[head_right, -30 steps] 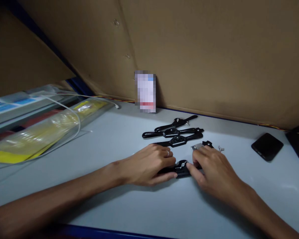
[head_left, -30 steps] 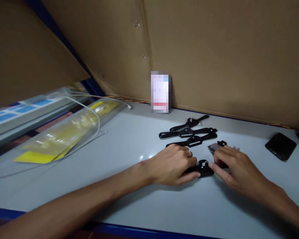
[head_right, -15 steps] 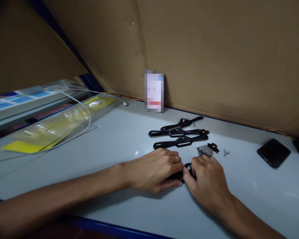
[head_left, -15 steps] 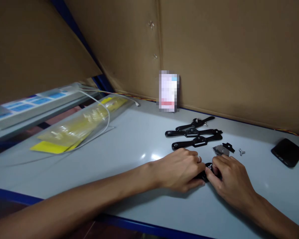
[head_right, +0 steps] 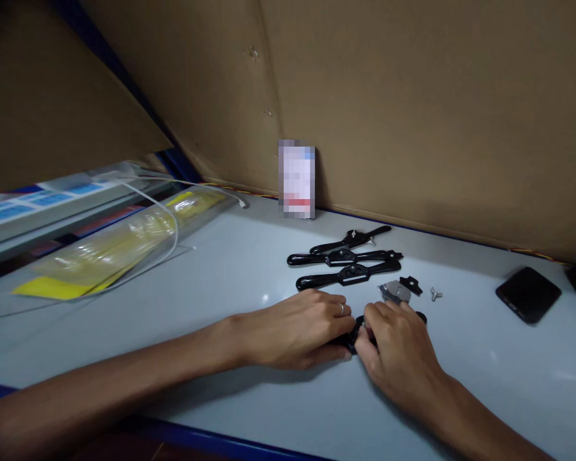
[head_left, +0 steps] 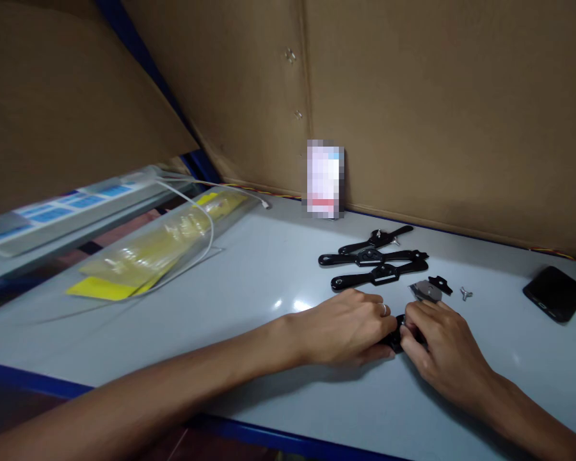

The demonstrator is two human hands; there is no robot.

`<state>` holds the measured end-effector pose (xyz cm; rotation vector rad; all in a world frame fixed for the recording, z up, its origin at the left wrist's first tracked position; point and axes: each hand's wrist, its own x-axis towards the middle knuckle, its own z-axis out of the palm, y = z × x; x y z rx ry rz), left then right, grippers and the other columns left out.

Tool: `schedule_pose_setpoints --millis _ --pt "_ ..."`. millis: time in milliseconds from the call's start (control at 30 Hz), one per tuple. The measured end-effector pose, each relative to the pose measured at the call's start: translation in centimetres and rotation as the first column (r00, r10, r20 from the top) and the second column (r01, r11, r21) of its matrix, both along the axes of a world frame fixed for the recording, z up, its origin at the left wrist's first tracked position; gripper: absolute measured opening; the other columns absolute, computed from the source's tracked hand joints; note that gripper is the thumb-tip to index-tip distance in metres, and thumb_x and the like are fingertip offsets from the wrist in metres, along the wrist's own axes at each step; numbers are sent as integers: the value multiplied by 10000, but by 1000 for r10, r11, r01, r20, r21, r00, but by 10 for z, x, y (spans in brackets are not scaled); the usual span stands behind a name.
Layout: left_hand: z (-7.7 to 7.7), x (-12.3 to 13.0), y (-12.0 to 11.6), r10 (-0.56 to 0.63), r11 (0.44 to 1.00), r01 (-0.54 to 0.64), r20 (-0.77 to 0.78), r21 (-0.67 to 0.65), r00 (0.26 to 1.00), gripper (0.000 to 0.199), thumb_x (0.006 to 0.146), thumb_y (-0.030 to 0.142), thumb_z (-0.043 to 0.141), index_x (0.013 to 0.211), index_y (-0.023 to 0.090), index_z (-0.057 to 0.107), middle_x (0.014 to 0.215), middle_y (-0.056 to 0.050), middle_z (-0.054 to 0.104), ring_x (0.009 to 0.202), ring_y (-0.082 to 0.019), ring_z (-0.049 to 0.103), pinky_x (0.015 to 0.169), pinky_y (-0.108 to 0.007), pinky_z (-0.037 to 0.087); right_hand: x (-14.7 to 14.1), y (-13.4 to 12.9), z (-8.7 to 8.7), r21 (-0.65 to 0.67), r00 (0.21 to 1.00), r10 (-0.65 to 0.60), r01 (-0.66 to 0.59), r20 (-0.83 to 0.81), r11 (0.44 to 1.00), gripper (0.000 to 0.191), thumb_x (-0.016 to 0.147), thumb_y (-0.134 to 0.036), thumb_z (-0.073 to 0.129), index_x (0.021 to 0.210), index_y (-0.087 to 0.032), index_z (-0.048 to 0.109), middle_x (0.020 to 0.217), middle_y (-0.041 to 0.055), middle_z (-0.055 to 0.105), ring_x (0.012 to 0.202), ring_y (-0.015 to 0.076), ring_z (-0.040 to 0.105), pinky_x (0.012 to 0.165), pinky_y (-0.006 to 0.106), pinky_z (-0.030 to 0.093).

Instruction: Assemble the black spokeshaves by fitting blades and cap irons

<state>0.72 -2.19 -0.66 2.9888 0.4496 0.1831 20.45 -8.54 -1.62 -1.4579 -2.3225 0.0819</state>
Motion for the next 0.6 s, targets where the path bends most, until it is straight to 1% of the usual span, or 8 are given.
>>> schedule_pose_setpoints --millis 167,233,300,367,433,467,533,600 --pt "-5 -5 9 2 996 -3 12 92 1000 308 951 466 674 898 166 630 779 -33 678 742 -206 653 557 -348 382 9 2 8 -126 997 9 -19 -79 992 75 877 -166 509 825 -215 530 703 2 594 613 157 517 581 288 370" --pt "-8 -6 13 5 993 -9 32 115 999 314 955 476 667 903 169 620 770 -28 673 712 -197 644 537 -350 361 13 4 9 -136 990 65 -82 -122 987 140 896 -130 490 894 -212 604 783 25 624 678 167 558 613 292 412" --pt "-10 -7 17 6 993 -11 46 122 999 328 959 495 657 909 174 612 771 -24 667 692 -189 636 522 -346 343 17 5 8 -106 978 138 -155 -154 982 264 894 -70 454 932 -219 669 852 43 628 748 174 584 655 299 443" --pt "-10 -8 19 6 994 -10 38 113 999 351 963 522 643 899 179 604 773 -23 660 694 -189 634 518 -342 335 21 7 8 -57 969 185 -197 -163 979 325 873 -27 440 868 -219 702 918 62 625 806 181 592 692 310 467" --pt "-9 -7 19 8 995 -10 21 98 1000 371 970 542 622 886 181 597 774 -25 654 715 -196 638 525 -340 343 25 8 8 -3 972 192 -194 -136 981 330 855 -9 440 782 -201 699 984 84 627 850 195 591 719 335 483" --pt "-9 -7 19 10 996 -12 15 90 1000 379 974 549 610 881 181 594 777 -26 653 726 -201 639 530 -340 351 26 9 8 23 978 174 -173 -113 985 321 853 -9 447 778 -193 700 1007 95 629 865 207 590 728 353 487" --pt "-8 -7 19 14 997 -14 10 78 1000 391 978 559 596 878 181 593 790 -29 655 741 -205 641 542 -341 370 28 9 9 62 987 148 -144 -64 988 318 862 -14 461 869 -186 728 1026 112 632 889 230 586 735 383 491" --pt "-9 -8 19 11 997 -12 14 70 1000 387 982 555 591 882 180 595 793 -26 654 745 -202 638 549 -339 384 28 9 10 71 982 182 -178 -44 981 376 869 -4 450 996 -197 746 1039 118 633 922 241 584 750 393 498"
